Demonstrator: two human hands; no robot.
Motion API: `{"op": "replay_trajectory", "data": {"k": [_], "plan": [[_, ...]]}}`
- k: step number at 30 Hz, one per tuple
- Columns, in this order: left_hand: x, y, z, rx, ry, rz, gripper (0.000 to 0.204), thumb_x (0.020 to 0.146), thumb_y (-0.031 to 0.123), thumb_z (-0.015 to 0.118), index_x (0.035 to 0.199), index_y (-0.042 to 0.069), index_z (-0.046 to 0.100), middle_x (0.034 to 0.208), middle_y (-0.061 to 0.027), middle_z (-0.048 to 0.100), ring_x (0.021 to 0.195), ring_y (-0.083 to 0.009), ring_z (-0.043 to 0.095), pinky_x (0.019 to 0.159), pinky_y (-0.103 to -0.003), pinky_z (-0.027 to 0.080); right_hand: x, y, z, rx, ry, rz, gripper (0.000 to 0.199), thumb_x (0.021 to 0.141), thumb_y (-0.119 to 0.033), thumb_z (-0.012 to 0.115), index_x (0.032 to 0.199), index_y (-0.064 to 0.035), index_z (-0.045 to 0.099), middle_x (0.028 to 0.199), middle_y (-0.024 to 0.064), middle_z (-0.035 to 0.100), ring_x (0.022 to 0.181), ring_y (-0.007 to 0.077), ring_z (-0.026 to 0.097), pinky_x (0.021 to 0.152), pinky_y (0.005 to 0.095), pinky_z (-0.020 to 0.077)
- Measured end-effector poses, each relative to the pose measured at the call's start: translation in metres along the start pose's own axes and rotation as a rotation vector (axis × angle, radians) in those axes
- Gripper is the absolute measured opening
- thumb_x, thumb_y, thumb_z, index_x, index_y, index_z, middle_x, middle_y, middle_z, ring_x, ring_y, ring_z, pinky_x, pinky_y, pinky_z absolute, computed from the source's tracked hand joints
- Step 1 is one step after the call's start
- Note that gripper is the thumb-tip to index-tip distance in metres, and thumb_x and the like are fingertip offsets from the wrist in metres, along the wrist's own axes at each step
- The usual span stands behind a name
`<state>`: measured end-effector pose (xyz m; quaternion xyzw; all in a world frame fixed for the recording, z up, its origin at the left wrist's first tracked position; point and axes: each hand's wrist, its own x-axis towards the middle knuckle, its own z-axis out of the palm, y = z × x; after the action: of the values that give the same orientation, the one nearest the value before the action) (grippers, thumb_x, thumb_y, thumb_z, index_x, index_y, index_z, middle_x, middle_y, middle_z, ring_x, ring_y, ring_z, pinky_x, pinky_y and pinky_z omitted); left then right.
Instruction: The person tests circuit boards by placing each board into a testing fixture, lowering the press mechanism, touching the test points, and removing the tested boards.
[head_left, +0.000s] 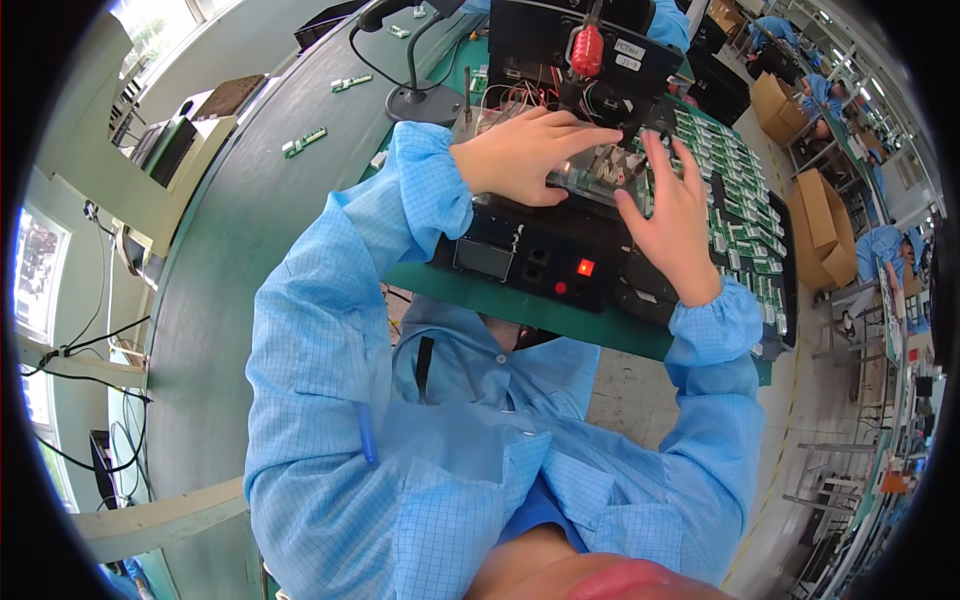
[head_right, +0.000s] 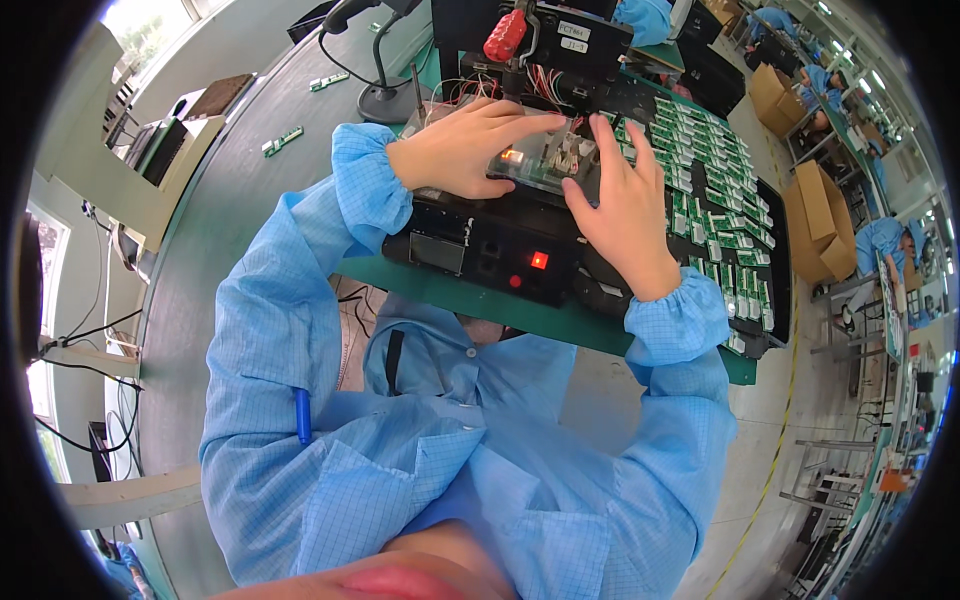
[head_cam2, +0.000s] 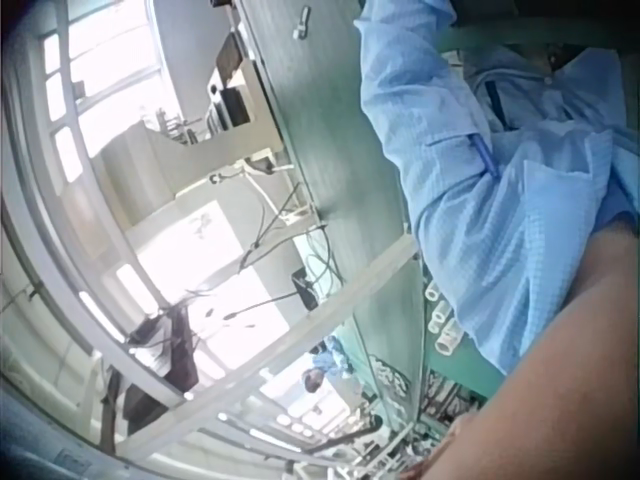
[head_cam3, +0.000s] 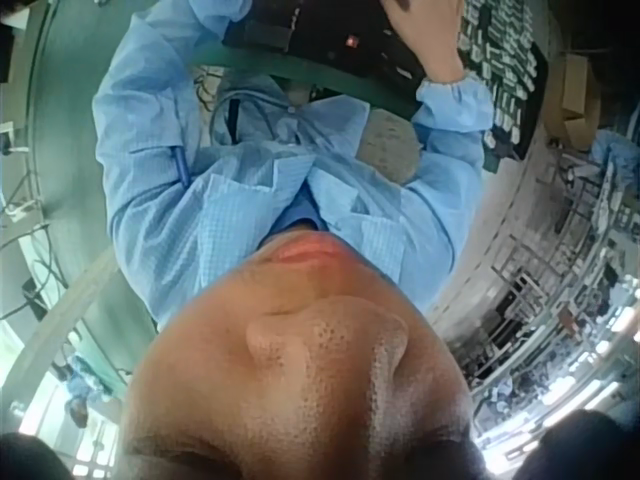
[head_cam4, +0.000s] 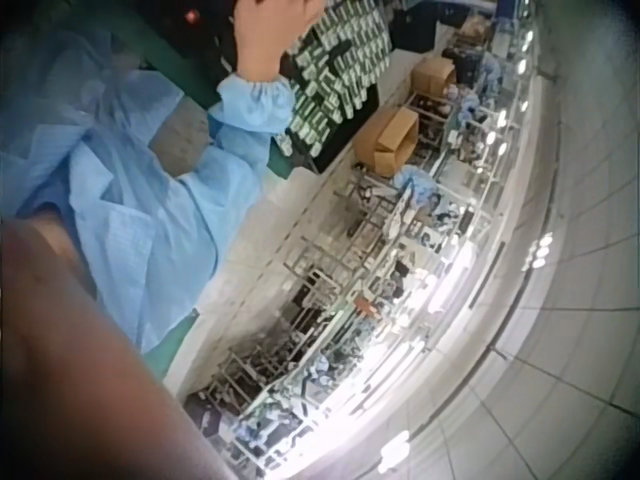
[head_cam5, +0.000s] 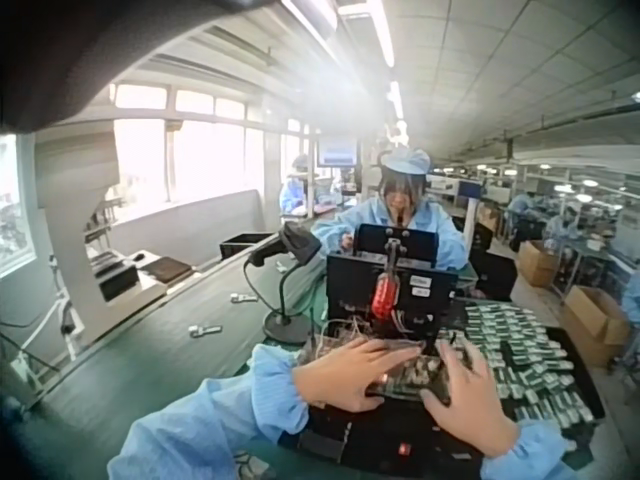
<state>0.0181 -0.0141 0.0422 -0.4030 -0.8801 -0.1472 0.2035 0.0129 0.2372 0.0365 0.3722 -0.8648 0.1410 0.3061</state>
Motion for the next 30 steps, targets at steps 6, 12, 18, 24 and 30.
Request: {"op": "replay_trajectory", "data": {"k": [6, 12, 18, 24, 30], "plan": [[0.004, -0.005, 0.004, -0.015, 0.019, 0.003, 0.092, 0.069, 0.019, 0.074, 0.150, 0.018, 0.030, 0.128, -0.0078, 0.060, 0.120, -0.0284, 0.052, 0.102, -0.044, 0.040, 0.006, -0.010, 0.007, 0.040, -0.020, -0.030, 0.077, 0.081, -0.024, 0.072, 0.145, -0.0007, 0.036, 0.134, 0.0175, 0.056, 0.137, 0.0393, 0.034, 0.110, 0.0490, 0.0283], [0.003, -0.008, 0.005, -0.023, -0.026, -0.031, 0.093, 0.068, 0.018, 0.074, 0.150, 0.018, 0.029, 0.130, -0.0057, 0.060, 0.118, -0.0291, 0.054, 0.102, -0.047, 0.041, 0.006, -0.012, 0.012, 0.048, -0.054, -0.045, 0.077, 0.081, -0.026, 0.072, 0.145, -0.0013, 0.036, 0.132, 0.0174, 0.057, 0.138, 0.0403, 0.032, 0.107, 0.0501, 0.0281], [-0.001, -0.006, 0.003, -0.033, -0.074, -0.074, 0.093, 0.068, 0.018, 0.074, 0.149, 0.018, 0.028, 0.132, -0.0035, 0.060, 0.117, -0.0288, 0.054, 0.103, -0.046, 0.040, 0.007, -0.013, 0.011, 0.030, -0.151, -0.012, 0.077, 0.081, -0.026, 0.072, 0.145, -0.0014, 0.037, 0.136, 0.0177, 0.054, 0.140, 0.0400, 0.030, 0.109, 0.0507, 0.0253], [-0.003, -0.007, 0.003, -0.044, -0.031, -0.014, 0.091, 0.070, 0.018, 0.074, 0.149, 0.014, 0.030, 0.121, -0.0152, 0.059, 0.112, -0.0335, 0.055, 0.104, -0.043, 0.040, 0.007, -0.015, 0.012, 0.038, -0.072, -0.051, 0.078, 0.081, -0.026, 0.072, 0.144, 0.0015, 0.035, 0.131, 0.0173, 0.057, 0.138, 0.0396, 0.031, 0.107, 0.0514, 0.0255], [-0.003, -0.009, 0.007, -0.039, -0.065, -0.026, 0.092, 0.069, 0.019, 0.075, 0.149, 0.014, 0.030, 0.132, -0.0087, 0.056, 0.112, -0.0330, 0.054, 0.105, -0.043, 0.039, 0.005, -0.014, 0.013, -0.028, -0.135, -0.041, 0.080, 0.079, -0.028, 0.073, 0.144, 0.0003, 0.036, 0.133, 0.0177, 0.055, 0.140, 0.0388, 0.028, 0.109, 0.0516, 0.0240]]}}
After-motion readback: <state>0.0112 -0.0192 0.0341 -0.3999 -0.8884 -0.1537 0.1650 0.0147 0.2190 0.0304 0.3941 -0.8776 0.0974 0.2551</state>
